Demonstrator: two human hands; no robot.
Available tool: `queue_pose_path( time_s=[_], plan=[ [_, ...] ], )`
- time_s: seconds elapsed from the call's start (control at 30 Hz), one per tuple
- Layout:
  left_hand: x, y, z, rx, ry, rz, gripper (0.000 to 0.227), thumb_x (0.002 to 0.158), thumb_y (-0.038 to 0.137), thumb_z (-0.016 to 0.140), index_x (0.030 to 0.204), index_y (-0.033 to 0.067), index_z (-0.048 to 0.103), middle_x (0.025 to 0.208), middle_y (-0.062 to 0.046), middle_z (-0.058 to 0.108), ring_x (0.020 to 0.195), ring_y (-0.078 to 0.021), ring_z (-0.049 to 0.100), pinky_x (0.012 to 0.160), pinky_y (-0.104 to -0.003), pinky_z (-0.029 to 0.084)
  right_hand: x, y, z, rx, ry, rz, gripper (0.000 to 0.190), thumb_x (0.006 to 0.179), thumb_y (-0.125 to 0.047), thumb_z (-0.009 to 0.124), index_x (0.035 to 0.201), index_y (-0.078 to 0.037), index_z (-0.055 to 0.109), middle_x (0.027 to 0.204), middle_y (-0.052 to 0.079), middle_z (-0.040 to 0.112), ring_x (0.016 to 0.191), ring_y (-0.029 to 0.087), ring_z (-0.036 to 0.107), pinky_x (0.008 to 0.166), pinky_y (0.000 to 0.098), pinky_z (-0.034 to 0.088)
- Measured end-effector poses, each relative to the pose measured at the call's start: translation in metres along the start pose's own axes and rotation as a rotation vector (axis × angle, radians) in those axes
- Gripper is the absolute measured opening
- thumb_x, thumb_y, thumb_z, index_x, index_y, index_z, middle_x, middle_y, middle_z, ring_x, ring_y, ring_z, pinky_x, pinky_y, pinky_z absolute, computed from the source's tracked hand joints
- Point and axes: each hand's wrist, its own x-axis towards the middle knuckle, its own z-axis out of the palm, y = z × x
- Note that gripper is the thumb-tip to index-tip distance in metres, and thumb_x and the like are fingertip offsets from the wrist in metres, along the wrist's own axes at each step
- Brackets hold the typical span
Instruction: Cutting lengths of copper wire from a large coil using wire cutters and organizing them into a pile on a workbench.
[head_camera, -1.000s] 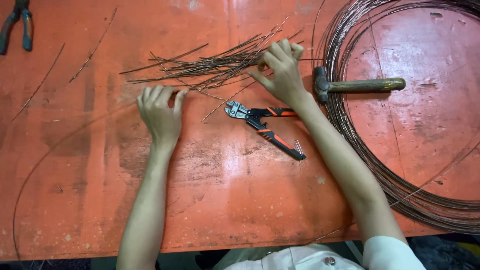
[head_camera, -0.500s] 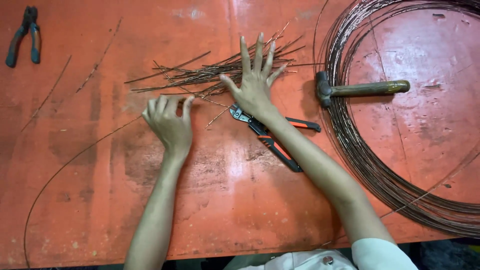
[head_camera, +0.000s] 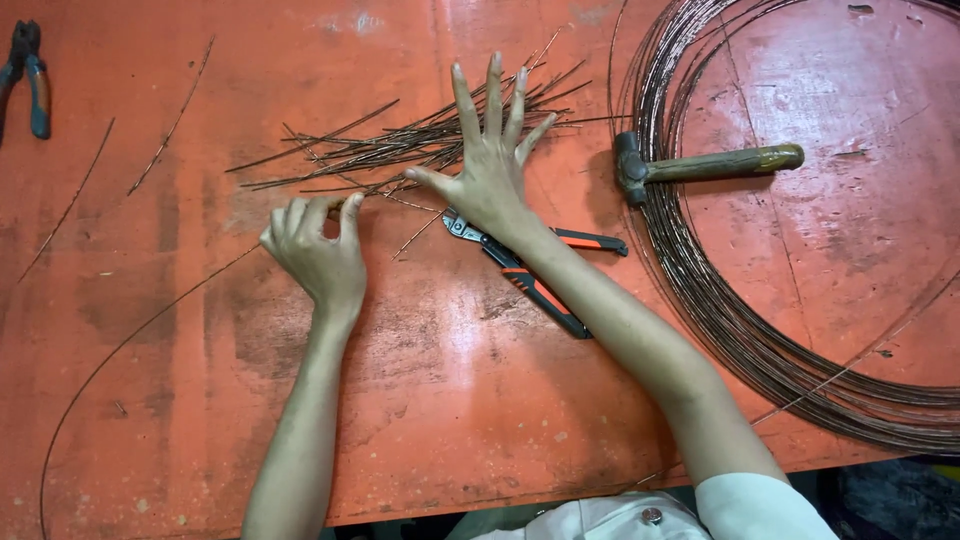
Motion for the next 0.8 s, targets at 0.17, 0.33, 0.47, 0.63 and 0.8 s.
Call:
queue_pose_path(
  time_s=[0.17,0.33,0.47,0.63,0.8],
  plan=[
    [-0.0012,0.0008,0.0017,-0.001,-0.013,-0.014,0.029,0.095,0.037,0.084,0.088,0.0102,0.074,0.087,-0.001,0.066,0.089,-0.0241,0.053,0.081,-0.039,0.034,-0.0005,0.0014,0.0022,-0.021,0.007,0.003,0.129,0.081,-0.103,0.062,0.172,-0.034,0.002,0.174,0.003,-0.023,0.161,0.041,-0.021,0.113,0.0871,-0.008],
    [0.0003,0.0009,-0.0006,0.008,-0.023,-0.005,0.033,0.096,0.041,0.082,0.088,0.0095,0.075,0.087,-0.002,0.066,0.090,-0.0245,0.054,0.082,-0.041,0.034,-0.0016,0.0000,0.0010,-0.002,-0.018,0.003,0.128,0.080,-0.102,0.063,0.172,-0.035,0.002,0.175,0.003,-0.021,0.162,0.041,-0.019,0.113,0.0875,-0.006],
    [0.0022,0.0017,0.0007,-0.012,-0.001,-0.029,0.042,0.084,0.044,0.094,0.073,0.0142,0.066,0.079,0.003,0.065,0.086,-0.0214,0.053,0.081,-0.039,0.034,-0.0017,-0.0002,0.0007,-0.028,-0.015,-0.027,0.127,0.083,-0.102,0.064,0.172,-0.034,0.004,0.174,0.003,-0.021,0.161,0.040,-0.021,0.113,0.0867,-0.010],
    [0.0033,0.0037,-0.0003,-0.016,-0.003,-0.034,0.044,0.084,0.043,0.093,0.071,0.0140,0.063,0.077,0.002,0.063,0.085,-0.0223,0.052,0.082,-0.040,0.034,-0.0023,-0.0024,-0.0026,-0.032,-0.046,-0.022,0.126,0.084,-0.099,0.066,0.172,-0.033,0.006,0.174,0.004,-0.020,0.161,0.041,-0.019,0.113,0.0864,-0.010],
    [0.0047,-0.0009,0.0009,0.013,-0.003,-0.003,0.045,0.084,0.042,0.094,0.072,0.0145,0.061,0.078,0.003,0.063,0.081,-0.0225,0.050,0.077,-0.039,0.031,-0.0041,-0.0004,-0.0007,0.002,-0.046,-0.019,0.115,0.090,-0.090,0.068,0.172,-0.032,0.013,0.174,0.005,-0.015,0.162,0.043,-0.012,0.114,0.0849,-0.009]
  ],
)
